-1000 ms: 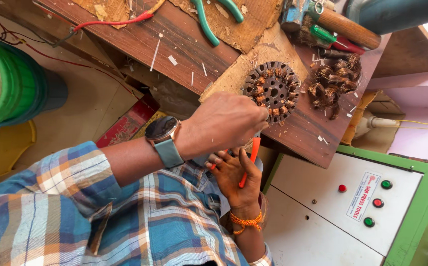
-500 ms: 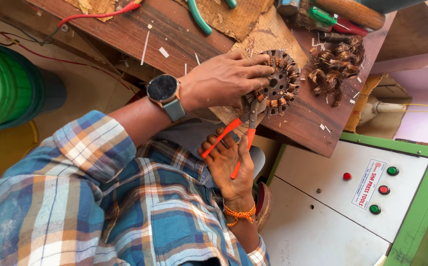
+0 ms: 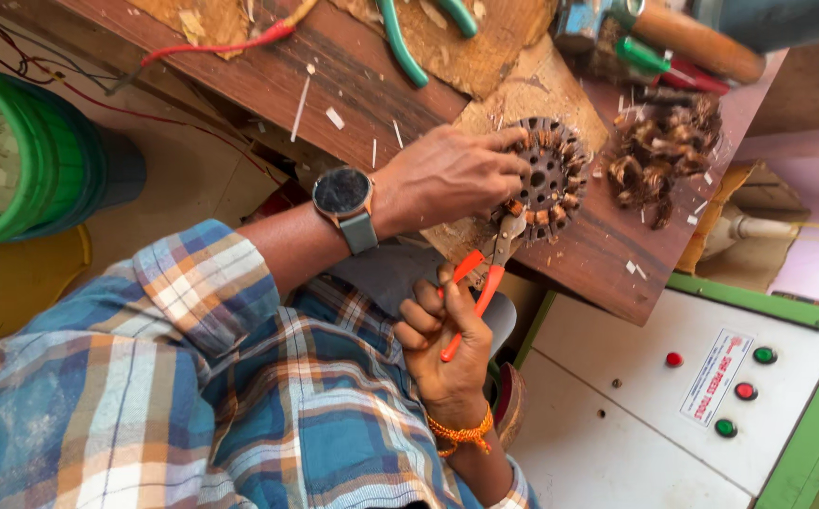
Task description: The person uses red-handled pliers to trim excess copper wire from a circular stator component on a wooden workbench. The person repeatedly cuts small wire ends and discards them, working methodically around the component.
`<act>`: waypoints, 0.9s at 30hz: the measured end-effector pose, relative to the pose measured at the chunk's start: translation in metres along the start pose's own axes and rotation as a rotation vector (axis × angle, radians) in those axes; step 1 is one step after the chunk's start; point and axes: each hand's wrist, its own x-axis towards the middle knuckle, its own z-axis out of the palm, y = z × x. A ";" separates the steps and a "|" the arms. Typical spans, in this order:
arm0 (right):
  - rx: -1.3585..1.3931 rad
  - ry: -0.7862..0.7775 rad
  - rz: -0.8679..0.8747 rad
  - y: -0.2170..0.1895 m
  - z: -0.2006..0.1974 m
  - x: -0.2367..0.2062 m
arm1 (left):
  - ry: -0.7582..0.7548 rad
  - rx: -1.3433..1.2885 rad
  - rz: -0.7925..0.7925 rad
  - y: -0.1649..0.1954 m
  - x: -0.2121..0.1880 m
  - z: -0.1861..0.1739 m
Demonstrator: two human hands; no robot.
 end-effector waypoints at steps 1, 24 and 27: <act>-0.062 0.042 -0.001 -0.001 -0.001 0.001 | 0.004 -0.006 -0.007 0.000 0.000 0.000; -0.853 0.294 -0.209 -0.042 -0.049 -0.111 | -0.108 0.142 -0.033 0.041 0.011 -0.007; -0.907 0.317 -0.294 -0.049 -0.051 -0.117 | -0.044 0.164 -0.035 0.040 0.009 -0.005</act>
